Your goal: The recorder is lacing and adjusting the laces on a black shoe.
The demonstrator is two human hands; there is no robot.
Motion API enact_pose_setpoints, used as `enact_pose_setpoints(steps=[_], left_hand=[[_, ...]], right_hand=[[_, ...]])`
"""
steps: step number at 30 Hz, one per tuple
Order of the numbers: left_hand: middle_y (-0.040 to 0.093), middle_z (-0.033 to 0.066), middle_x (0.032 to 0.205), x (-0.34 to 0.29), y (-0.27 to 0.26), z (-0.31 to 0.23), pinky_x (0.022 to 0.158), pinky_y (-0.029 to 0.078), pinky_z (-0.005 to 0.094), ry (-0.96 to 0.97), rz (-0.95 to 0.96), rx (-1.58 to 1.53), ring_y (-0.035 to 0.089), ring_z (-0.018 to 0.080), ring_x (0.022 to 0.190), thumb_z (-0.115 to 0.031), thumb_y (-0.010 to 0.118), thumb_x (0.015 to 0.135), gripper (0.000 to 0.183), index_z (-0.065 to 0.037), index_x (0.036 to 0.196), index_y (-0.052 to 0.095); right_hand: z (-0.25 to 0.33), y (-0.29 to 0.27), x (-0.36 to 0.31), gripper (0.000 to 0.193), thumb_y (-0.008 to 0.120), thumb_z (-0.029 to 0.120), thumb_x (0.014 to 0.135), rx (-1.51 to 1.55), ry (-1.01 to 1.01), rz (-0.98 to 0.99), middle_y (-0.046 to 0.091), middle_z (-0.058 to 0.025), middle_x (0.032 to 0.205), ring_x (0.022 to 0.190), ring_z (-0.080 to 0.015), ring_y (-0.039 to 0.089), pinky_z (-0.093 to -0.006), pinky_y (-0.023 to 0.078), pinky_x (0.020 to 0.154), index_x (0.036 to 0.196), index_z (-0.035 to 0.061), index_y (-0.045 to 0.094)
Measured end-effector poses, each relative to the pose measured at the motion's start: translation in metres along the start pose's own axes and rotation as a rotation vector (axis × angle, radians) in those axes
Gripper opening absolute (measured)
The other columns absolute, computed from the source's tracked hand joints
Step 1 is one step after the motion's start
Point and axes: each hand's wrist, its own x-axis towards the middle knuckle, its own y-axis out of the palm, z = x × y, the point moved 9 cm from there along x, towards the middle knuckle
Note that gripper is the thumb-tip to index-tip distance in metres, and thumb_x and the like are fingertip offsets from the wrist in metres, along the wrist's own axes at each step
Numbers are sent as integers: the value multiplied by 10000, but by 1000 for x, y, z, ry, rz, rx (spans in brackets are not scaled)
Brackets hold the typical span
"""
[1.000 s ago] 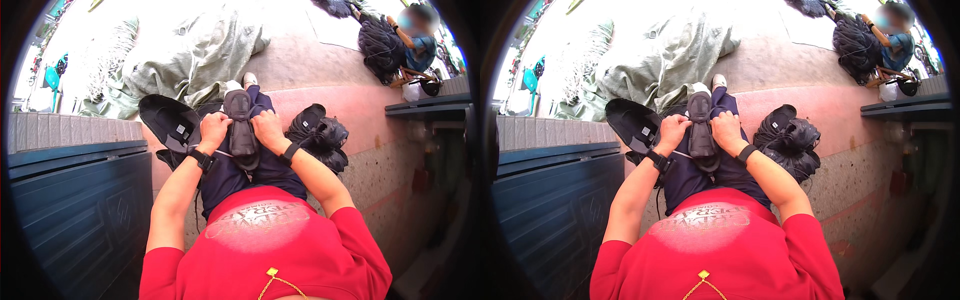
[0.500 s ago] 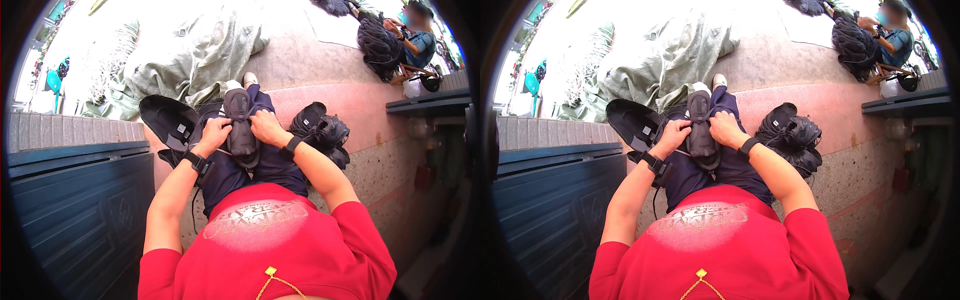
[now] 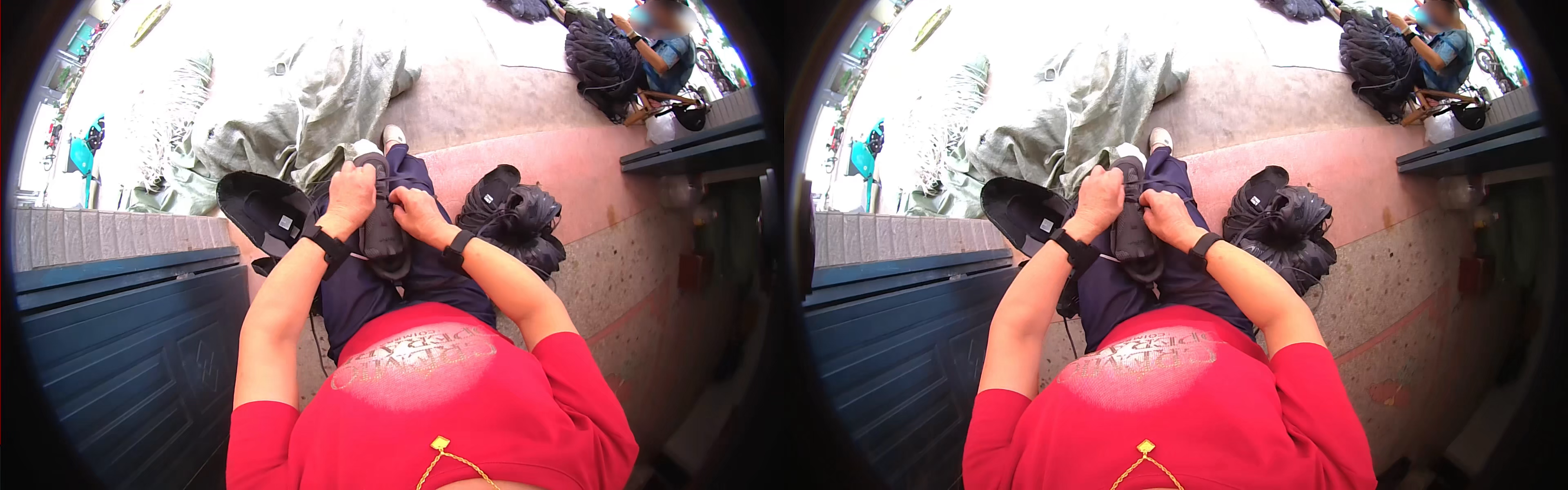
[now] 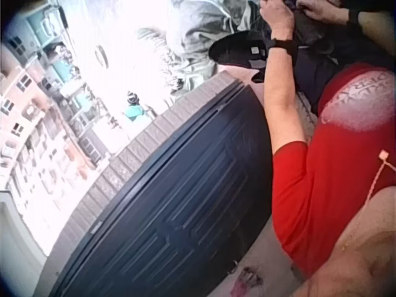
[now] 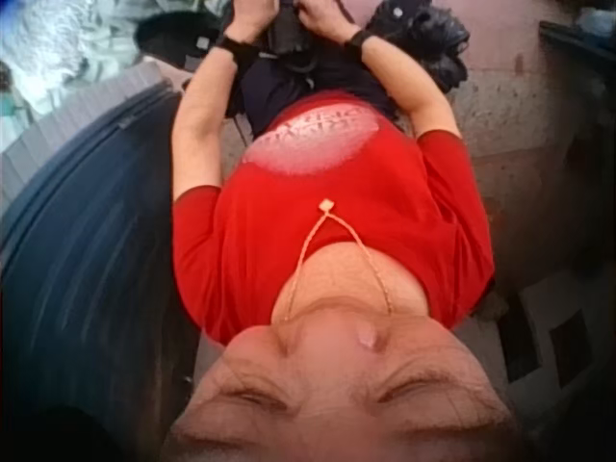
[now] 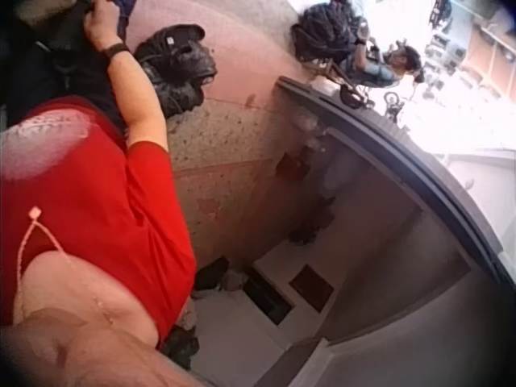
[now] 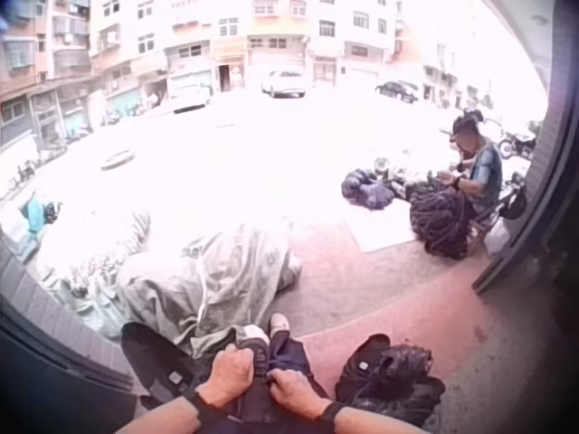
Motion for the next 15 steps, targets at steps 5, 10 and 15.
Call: enact_pose_setpoints(steps=[5,10,15], left_hand=[[544,88,668,-8,12,37,595,442,318,-322,108,-478,542,210,669,-58,619,705,112,-24,736,517],[591,32,751,-6,33,38,609,436,218,-603,197,-1143,532,87,661,-43,663,702,136,4,809,595],[602,49,736,5,31,33,613,456,226,-668,214,-1266,555,100,662,-45,668,676,141,9,793,611]], right_hand=[[27,5,2,130,566,100,679,-300,-219,125,574,-102,741,770,-251,552,-372,402,678,804,66,567],[45,-7,5,67,561,95,696,-438,-337,69,554,-63,869,818,-210,516,-357,376,708,762,94,547],[103,-126,3,141,581,-18,710,283,-428,-406,550,-117,910,912,-261,509,-377,384,828,828,39,530]])
